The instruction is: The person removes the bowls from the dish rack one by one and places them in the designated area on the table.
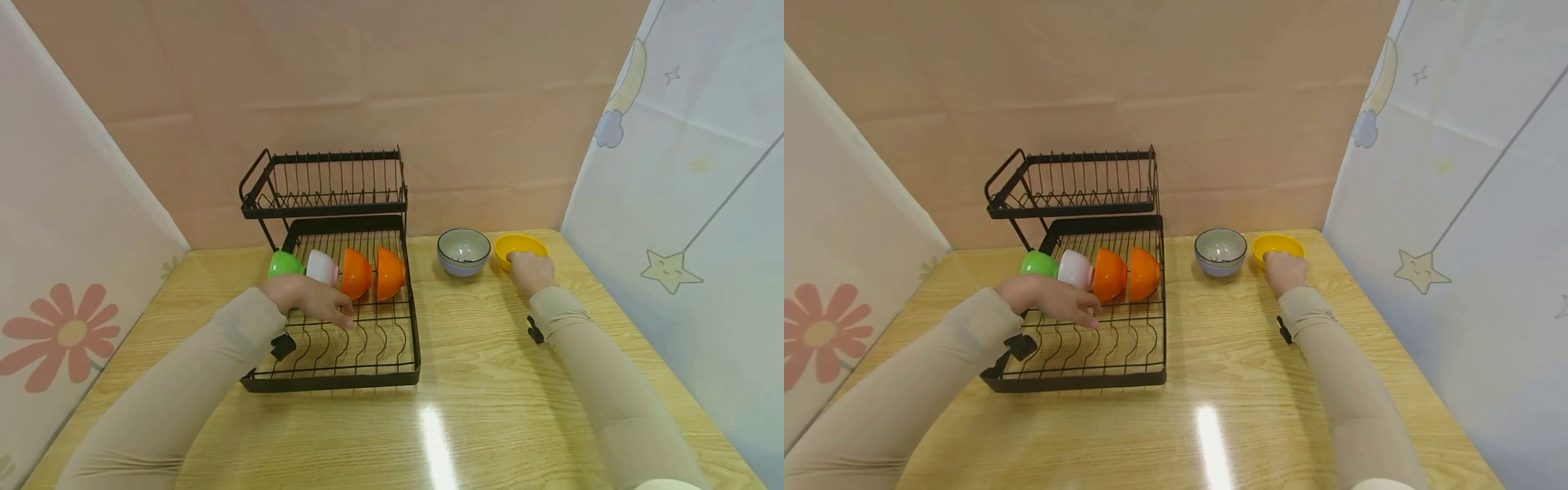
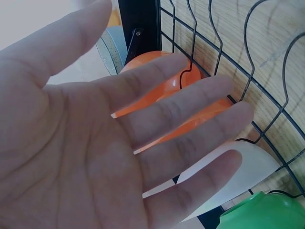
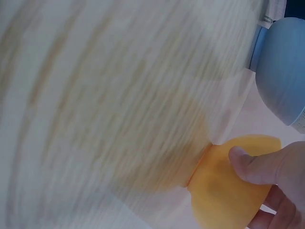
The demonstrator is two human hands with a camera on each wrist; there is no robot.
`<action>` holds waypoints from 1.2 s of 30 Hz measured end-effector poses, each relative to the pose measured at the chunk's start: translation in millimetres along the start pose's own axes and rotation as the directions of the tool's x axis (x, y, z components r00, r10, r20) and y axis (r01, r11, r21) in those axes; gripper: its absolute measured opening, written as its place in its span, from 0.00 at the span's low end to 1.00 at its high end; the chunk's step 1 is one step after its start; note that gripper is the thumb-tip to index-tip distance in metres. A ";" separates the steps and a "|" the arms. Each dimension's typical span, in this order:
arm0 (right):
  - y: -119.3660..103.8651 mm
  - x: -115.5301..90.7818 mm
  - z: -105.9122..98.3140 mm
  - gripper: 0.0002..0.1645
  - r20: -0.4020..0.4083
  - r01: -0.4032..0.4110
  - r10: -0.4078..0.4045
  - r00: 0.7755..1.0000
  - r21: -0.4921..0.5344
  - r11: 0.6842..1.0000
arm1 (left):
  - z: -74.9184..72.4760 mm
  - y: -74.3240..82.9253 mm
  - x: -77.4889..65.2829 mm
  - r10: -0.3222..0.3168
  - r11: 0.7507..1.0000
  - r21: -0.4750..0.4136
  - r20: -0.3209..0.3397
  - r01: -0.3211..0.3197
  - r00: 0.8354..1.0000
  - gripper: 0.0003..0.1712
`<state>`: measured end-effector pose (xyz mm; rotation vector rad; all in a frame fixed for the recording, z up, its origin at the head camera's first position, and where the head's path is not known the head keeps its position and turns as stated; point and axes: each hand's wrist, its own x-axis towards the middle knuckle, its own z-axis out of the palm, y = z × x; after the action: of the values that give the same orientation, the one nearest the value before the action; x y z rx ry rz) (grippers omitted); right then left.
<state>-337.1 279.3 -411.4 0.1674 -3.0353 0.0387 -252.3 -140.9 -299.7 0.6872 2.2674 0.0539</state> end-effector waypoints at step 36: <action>-100.0 -43.7 -55.3 0.32 -0.165 0.452 -0.442 0.882 0.026 0.892 | 0.5 1.1 3.7 0.027 0.999 -0.018 -0.005 -0.027 1.000 0.30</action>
<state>-277.3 186.4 -358.9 0.8261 -2.7625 0.1071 -253.6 -138.2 -302.2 0.7087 2.2595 0.0890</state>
